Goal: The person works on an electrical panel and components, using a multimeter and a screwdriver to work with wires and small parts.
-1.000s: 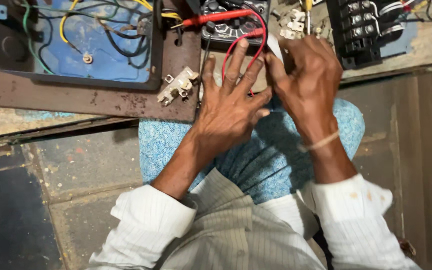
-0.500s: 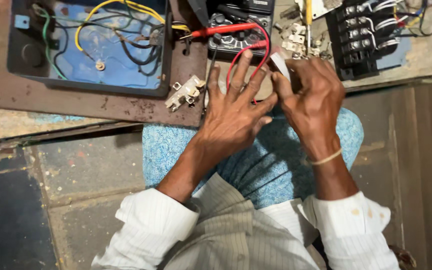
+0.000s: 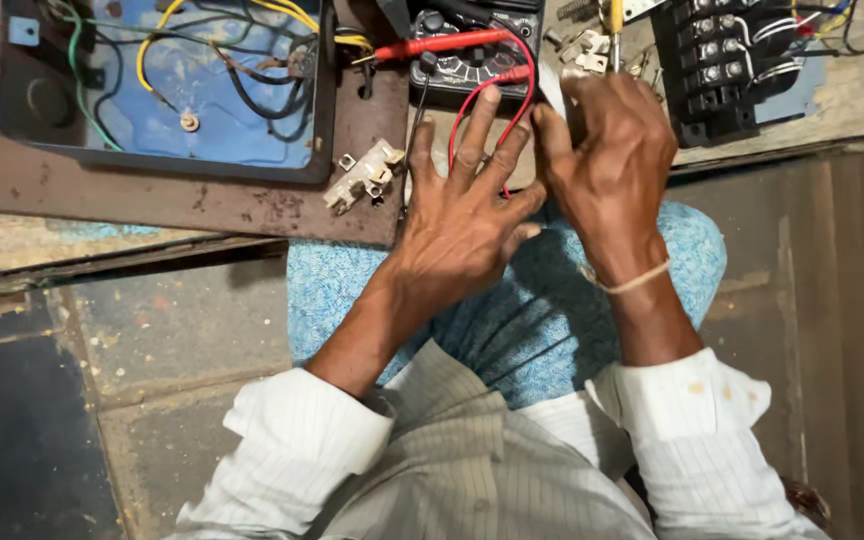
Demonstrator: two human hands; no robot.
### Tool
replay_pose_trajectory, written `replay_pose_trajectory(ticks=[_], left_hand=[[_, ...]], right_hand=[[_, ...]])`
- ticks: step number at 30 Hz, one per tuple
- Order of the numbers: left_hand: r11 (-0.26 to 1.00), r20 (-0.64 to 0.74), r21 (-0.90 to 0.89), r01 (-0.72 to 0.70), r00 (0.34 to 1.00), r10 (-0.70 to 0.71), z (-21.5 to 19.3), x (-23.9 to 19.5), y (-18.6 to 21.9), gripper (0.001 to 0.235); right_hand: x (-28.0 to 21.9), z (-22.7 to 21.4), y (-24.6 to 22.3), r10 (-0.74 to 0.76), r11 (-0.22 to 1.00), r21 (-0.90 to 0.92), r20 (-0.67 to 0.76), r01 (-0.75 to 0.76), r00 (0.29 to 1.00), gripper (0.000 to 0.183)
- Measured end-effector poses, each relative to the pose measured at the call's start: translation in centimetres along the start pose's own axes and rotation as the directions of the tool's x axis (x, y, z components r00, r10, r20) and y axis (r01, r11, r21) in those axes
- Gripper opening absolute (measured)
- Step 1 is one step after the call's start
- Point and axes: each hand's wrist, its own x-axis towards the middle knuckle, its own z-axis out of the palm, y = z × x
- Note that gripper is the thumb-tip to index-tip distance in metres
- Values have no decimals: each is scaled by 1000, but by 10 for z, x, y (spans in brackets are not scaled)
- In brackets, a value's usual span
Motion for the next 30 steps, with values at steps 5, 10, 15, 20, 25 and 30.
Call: replay_pose_trajectory(ticks=[5, 10, 15, 20, 25, 30], left_hand=[[1000, -30, 13, 17, 999, -16, -5, 4, 2, 45], [1000, 7, 4, 23, 1000, -23, -1, 2, 3, 41], [1000, -41, 13, 0, 999, 1, 0, 3, 2, 43], [1000, -24, 9, 29, 999, -29, -6, 5, 4, 46], [1000, 19, 9, 20, 1000, -20, 1, 2, 2, 39], [1000, -24, 21, 7, 1000, -7, -3, 4, 0, 49]], right_hand=[[-4, -8, -13, 97, 995, 30, 51, -98, 994, 22], [-1, -6, -11, -17, 999, -31, -5, 17, 1000, 18], [6, 0, -12, -2, 999, -38, -37, 1, 999, 20], [0, -6, -12, -15, 999, -39, -34, 14, 999, 19], [2, 5, -3, 31, 990, -135, -13, -33, 999, 22], [-5, -2, -5, 0, 1000, -25, -21, -1, 1000, 18]])
